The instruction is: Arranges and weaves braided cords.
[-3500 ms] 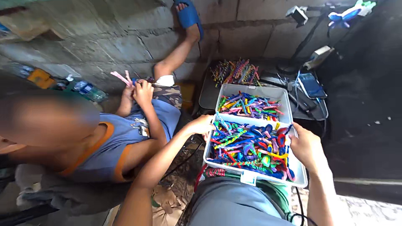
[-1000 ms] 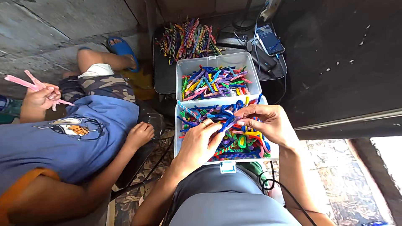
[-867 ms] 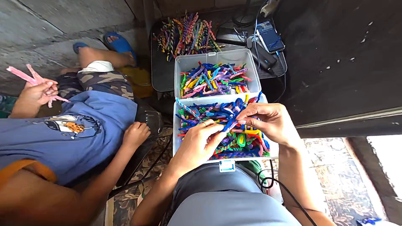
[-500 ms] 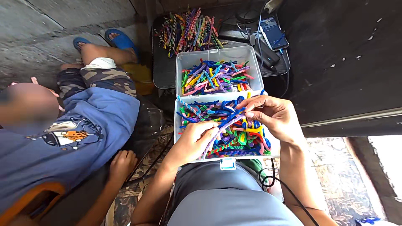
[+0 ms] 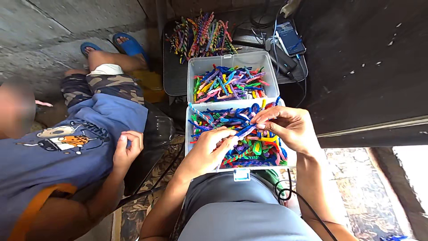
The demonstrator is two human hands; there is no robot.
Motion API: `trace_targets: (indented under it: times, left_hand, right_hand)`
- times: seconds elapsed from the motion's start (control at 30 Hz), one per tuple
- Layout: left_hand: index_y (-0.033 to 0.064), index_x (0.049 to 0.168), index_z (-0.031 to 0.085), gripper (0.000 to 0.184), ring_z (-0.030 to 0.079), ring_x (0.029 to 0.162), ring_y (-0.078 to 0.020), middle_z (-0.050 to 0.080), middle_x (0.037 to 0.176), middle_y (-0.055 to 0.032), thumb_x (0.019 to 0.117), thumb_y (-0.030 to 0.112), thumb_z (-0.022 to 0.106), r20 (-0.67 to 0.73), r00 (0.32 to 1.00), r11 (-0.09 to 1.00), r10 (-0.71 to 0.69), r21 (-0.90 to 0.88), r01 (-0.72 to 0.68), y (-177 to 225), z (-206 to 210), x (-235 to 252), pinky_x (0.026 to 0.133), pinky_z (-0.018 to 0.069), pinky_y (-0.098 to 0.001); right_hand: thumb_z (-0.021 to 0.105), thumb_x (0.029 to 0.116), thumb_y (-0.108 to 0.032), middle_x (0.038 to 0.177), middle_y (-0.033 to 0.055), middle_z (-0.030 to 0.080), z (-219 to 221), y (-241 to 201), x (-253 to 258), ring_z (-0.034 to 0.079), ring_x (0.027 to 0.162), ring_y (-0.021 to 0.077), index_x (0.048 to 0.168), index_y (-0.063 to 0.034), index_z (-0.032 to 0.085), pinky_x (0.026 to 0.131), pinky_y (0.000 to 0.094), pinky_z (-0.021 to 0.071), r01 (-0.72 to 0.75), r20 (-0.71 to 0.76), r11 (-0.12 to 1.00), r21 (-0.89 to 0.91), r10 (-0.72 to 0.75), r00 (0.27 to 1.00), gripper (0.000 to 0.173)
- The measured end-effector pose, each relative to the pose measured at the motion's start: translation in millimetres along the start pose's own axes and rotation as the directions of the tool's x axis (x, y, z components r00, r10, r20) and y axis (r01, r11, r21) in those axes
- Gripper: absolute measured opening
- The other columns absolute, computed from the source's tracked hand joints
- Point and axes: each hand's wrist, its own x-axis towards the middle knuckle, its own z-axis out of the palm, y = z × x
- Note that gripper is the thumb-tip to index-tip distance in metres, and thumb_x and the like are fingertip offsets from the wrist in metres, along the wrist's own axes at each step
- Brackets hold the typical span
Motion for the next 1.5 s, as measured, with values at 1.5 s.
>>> trace_targets:
  times: [1.5]
  left_hand:
    - [0.0026,0.096,0.077,0.017,0.068,0.088,-0.0263,0.067,0.091,-0.0119,0.0964,0.008,0.061,0.103,0.930,0.534,0.352,0.794,-0.290,17.0,-2.6,25.5,0.077,0.0565,-0.0351]
  right_hand:
    - [0.048,0.1026,-0.015,0.075,0.0062,0.060,38.7,-2.6,1.0,0.062,0.072,0.0188,0.092,-0.0040,0.066,0.064,0.0287,0.0495,0.234,0.192,0.650,-0.723,-0.137,0.972,0.024]
